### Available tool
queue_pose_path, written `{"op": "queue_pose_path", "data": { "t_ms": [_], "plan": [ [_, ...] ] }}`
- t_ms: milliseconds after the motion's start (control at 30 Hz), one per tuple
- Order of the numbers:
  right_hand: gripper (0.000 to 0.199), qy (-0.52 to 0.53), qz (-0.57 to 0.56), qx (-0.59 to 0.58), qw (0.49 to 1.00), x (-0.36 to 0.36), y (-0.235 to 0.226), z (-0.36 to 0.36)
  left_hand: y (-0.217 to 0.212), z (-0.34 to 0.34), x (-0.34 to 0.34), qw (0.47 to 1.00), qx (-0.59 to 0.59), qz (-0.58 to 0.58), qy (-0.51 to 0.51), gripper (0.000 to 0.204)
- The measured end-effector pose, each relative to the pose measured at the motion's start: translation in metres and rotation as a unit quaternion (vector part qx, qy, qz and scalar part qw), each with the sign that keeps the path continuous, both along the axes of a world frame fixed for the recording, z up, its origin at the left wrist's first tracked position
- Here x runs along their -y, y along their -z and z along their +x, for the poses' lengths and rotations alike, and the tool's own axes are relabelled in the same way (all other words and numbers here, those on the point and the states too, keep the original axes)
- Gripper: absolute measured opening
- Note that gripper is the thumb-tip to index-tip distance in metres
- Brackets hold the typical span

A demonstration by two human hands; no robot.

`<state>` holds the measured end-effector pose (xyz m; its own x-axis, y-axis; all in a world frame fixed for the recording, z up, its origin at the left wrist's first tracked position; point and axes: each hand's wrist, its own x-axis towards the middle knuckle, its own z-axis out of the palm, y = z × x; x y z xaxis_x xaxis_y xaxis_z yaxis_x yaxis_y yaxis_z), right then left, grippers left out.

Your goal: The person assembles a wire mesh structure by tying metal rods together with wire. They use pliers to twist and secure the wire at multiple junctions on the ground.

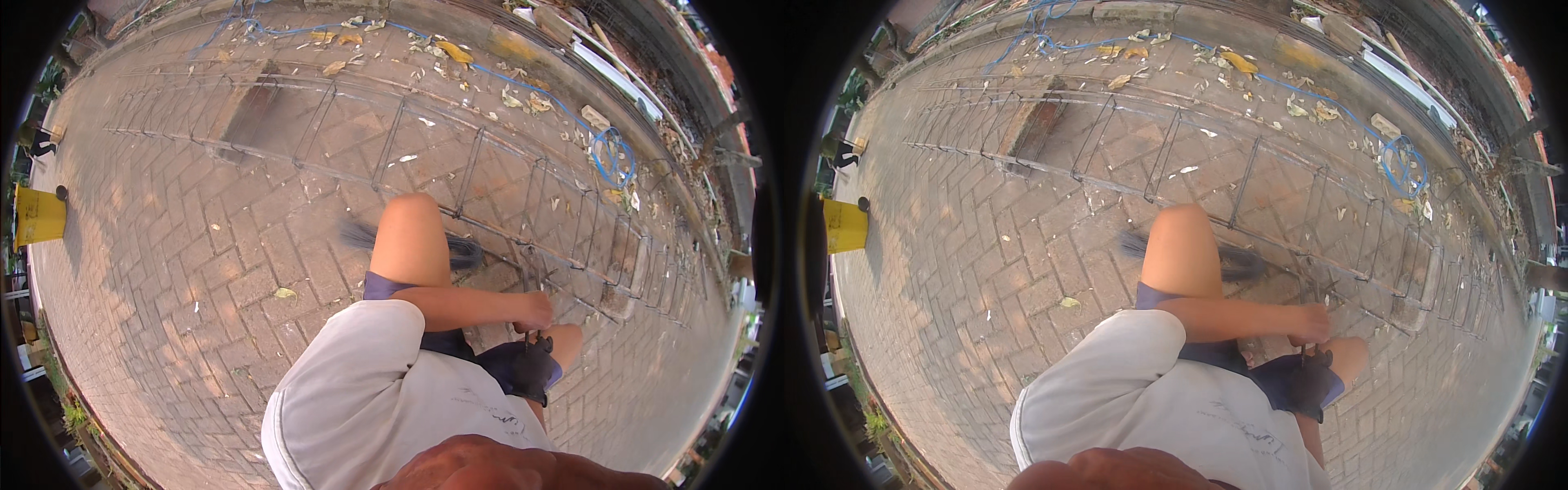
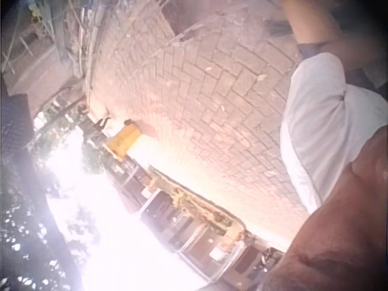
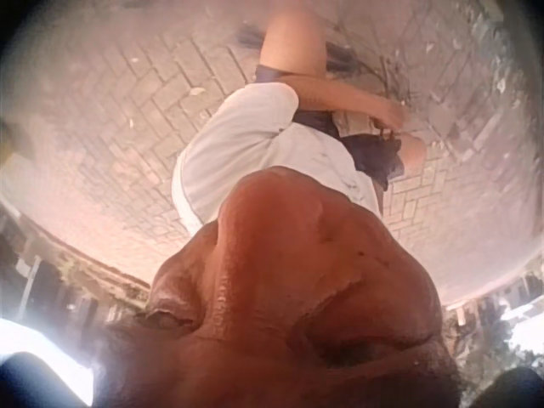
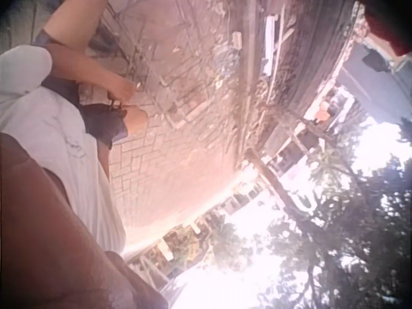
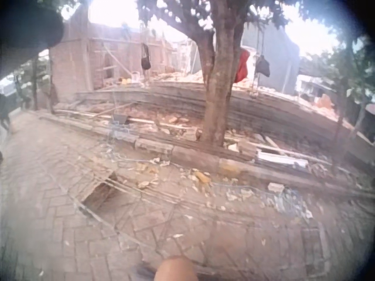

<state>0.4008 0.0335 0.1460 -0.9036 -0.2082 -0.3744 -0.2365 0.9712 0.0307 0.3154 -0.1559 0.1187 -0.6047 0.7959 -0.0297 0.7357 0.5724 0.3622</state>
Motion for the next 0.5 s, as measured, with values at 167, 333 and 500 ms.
{"op": "queue_pose_path", "data": {
  "t_ms": [167,333,500],
  "plan": [
    [0.034,0.191,-0.434,0.296,0.829,-0.016,-0.012,-0.001,0.027,0.039,0.019,0.894,-0.291,0.305,-0.152,0.029],
    [0.04,0.389,-0.469,0.479,0.631,0.006,-0.057,-0.02,0.031,0.02,0.025,0.968,-0.163,0.191,-0.015,0.018],
    [0.045,0.13,-0.207,0.114,0.963,0.037,-0.087,-0.002,0.013,0.004,0.012,0.998,-0.006,-0.013,0.06,0.014]
  ]
}}
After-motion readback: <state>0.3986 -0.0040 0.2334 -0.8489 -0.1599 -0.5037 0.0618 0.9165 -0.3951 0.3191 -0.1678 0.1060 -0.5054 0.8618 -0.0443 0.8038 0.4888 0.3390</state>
